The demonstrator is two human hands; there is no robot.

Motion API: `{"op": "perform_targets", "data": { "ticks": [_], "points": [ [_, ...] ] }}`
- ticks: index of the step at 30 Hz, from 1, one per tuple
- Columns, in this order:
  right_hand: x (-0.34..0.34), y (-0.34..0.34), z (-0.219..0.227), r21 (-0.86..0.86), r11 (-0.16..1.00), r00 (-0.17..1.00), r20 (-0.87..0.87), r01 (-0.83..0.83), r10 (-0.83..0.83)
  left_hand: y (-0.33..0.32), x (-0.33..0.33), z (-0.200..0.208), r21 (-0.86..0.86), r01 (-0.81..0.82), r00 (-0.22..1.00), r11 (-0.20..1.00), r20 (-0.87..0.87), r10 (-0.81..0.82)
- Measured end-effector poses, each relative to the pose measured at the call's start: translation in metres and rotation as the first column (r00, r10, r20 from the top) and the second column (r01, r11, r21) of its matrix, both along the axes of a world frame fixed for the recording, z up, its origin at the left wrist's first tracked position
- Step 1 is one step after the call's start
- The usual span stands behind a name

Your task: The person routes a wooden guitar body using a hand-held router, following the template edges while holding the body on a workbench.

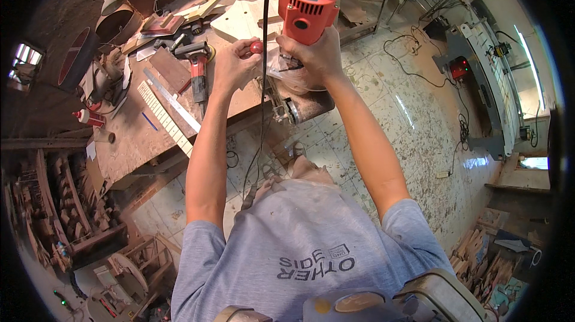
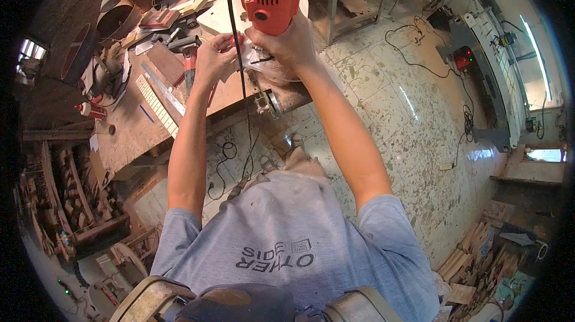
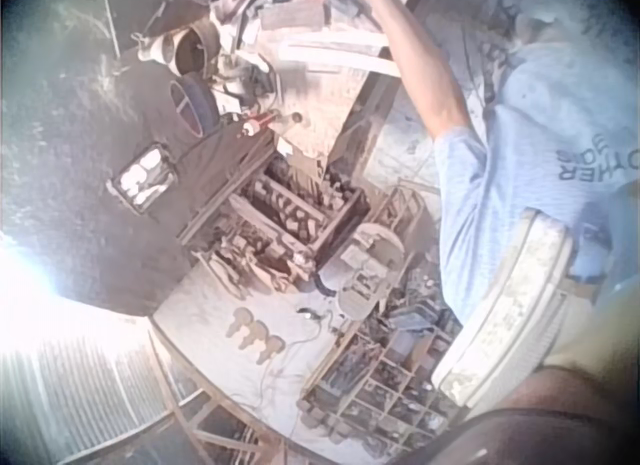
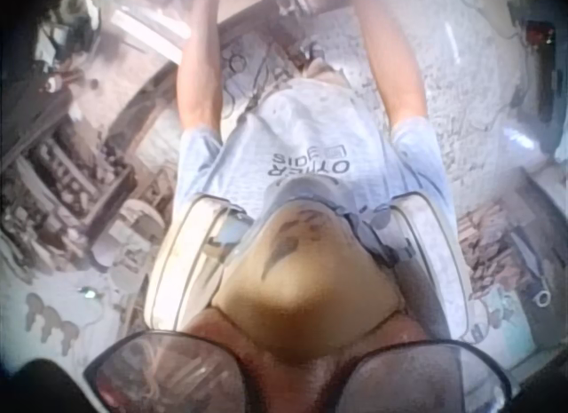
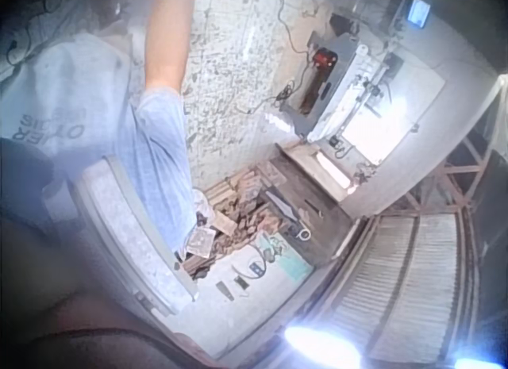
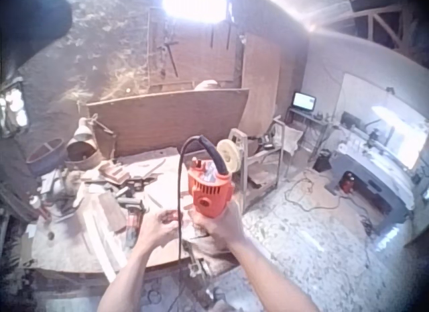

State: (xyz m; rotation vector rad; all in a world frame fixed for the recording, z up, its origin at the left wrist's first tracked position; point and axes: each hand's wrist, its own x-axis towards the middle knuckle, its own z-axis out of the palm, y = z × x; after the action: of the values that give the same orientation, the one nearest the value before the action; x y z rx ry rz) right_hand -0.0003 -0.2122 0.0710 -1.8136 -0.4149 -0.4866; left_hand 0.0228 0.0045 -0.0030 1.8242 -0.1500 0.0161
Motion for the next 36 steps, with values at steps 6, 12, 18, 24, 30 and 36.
{"op": "perform_targets", "data": {
  "ticks": [6,12,18,24,30,36],
  "points": [
    [-0.018,-0.011,0.002,-0.004,1.000,1.000,0.007,0.008,-0.008,-0.001,-0.004,0.003,0.080,0.077,0.997,0.994,0.007,-0.078],
    [-0.046,-0.014,0.001,0.060,0.997,0.998,-0.038,0.051,-0.048,-0.003,-0.008,0.001,-0.007,0.201,0.980,0.980,0.001,-0.201],
    [-0.052,-0.013,0.005,0.068,0.994,0.993,-0.081,0.090,-0.084,-0.007,-0.010,0.007,0.054,0.193,0.980,0.980,0.030,-0.195],
    [-0.040,-0.007,0.001,0.056,0.994,0.994,-0.067,0.093,-0.089,-0.007,-0.004,0.005,0.031,0.181,0.983,0.983,0.029,-0.182],
    [-0.053,-0.008,0.001,0.099,0.989,0.991,-0.079,0.113,-0.105,-0.007,-0.005,0.008,0.023,0.243,0.970,0.970,-0.002,-0.243],
    [-0.064,-0.009,0.012,0.068,0.989,0.984,-0.132,0.133,-0.123,-0.009,-0.005,0.010,0.132,0.228,0.973,0.965,0.010,-0.232]
  ]
}}
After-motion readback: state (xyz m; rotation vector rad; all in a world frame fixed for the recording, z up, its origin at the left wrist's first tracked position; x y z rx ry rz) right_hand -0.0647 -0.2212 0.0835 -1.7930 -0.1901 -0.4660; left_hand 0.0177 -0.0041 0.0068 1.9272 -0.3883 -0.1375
